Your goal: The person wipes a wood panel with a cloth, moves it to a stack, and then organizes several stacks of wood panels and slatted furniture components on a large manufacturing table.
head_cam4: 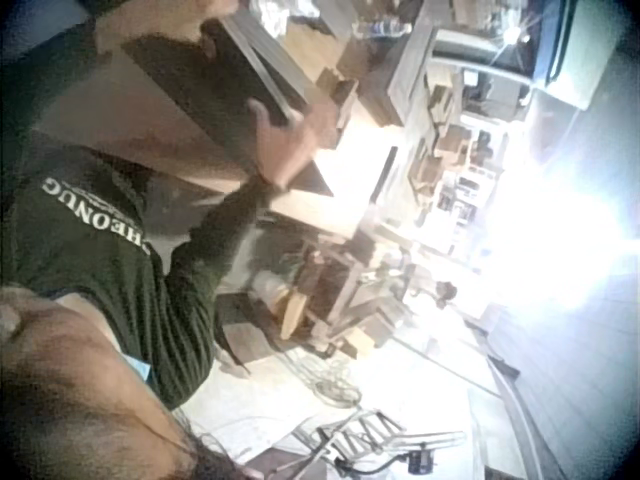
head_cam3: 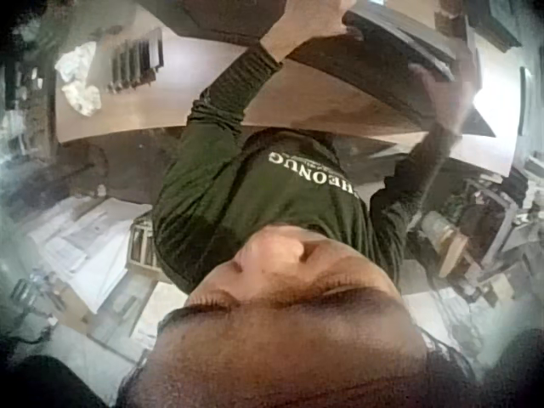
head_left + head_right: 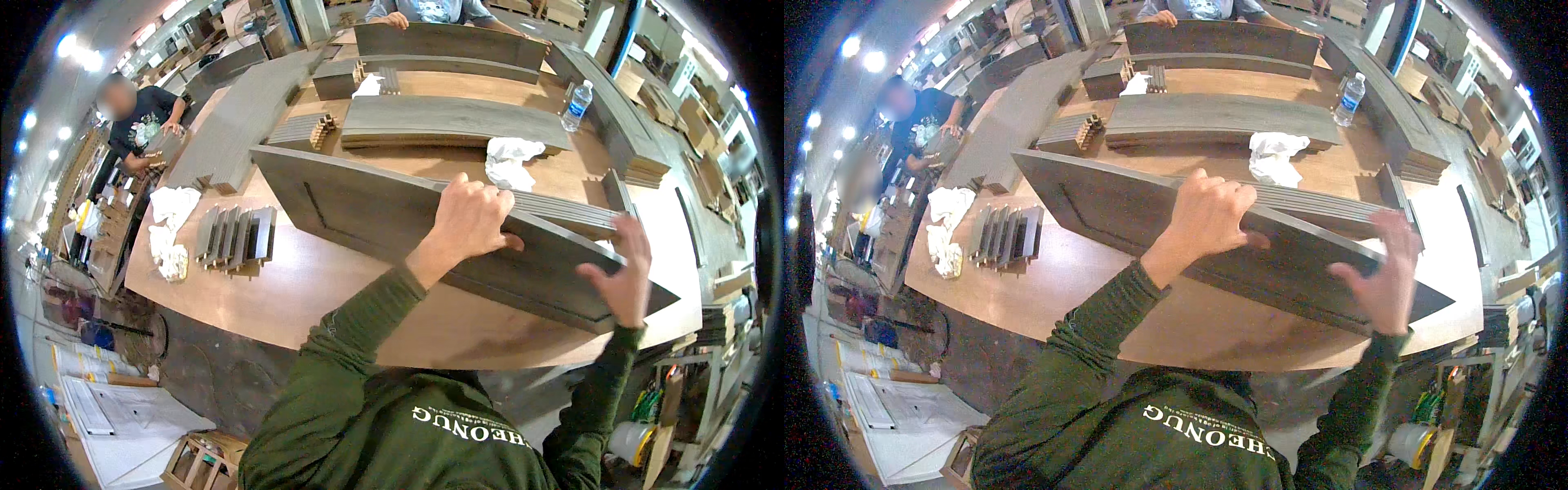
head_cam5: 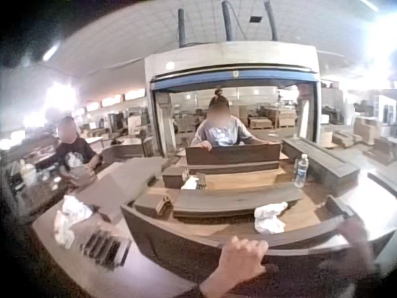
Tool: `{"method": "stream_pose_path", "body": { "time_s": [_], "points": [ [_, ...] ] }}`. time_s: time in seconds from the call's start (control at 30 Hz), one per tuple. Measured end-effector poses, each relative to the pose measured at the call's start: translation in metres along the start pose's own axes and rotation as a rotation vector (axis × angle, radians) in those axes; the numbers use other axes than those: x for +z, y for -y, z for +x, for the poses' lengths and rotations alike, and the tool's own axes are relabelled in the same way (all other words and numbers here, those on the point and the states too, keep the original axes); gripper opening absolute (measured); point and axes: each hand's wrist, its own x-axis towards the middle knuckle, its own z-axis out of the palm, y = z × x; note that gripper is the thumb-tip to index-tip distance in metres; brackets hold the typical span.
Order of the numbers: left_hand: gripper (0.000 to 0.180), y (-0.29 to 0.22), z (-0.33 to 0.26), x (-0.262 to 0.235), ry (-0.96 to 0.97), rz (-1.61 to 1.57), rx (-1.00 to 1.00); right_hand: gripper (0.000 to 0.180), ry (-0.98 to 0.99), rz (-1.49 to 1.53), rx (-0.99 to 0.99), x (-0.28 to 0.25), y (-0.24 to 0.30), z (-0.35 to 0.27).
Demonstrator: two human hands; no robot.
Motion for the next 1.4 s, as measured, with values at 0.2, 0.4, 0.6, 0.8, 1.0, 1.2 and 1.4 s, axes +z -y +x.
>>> {"method": "stream_pose_path", "body": {
  "time_s": [0.2, 0.4, 0.6, 0.8, 1.0, 1.2, 1.4],
  "points": [
    [0.054, 0.015, -0.003, -0.019, 0.014, 0.019, 0.122, 0.059, 0.094, -0.195, -0.019, 0.006, -0.008, -0.007],
    [0.04, 0.108, -0.044, -0.071, 0.304, 0.002, -0.113, 0.052, 0.085, -0.329, 0.108, -0.033, -0.092, -0.042],
    [0.035, 0.045, -0.086, -0.071, 0.466, -0.132, 0.098, 0.084, -0.26, -0.359, 0.416, -0.029, -0.104, -0.128],
    [0.051, -0.03, -0.19, -0.009, 0.513, -0.122, 0.17, 0.062, -0.76, 1.47, 1.053, 0.034, -0.04, -0.284],
    [0.046, -0.032, -0.231, 0.022, 0.627, -0.343, -0.037, 0.057, -0.804, 1.597, 1.475, 0.077, 0.014, -0.307],
    [0.041, 0.065, -0.193, 0.028, 0.248, -0.273, -0.405, 0.059, -0.662, 0.386, 1.419, 0.08, -0.004, -0.297],
    [0.04, 0.095, -0.063, 0.09, 0.047, -0.446, -0.333, 0.066, -0.177, 0.262, 0.737, 0.102, -0.018, -0.186]
  ]
}}
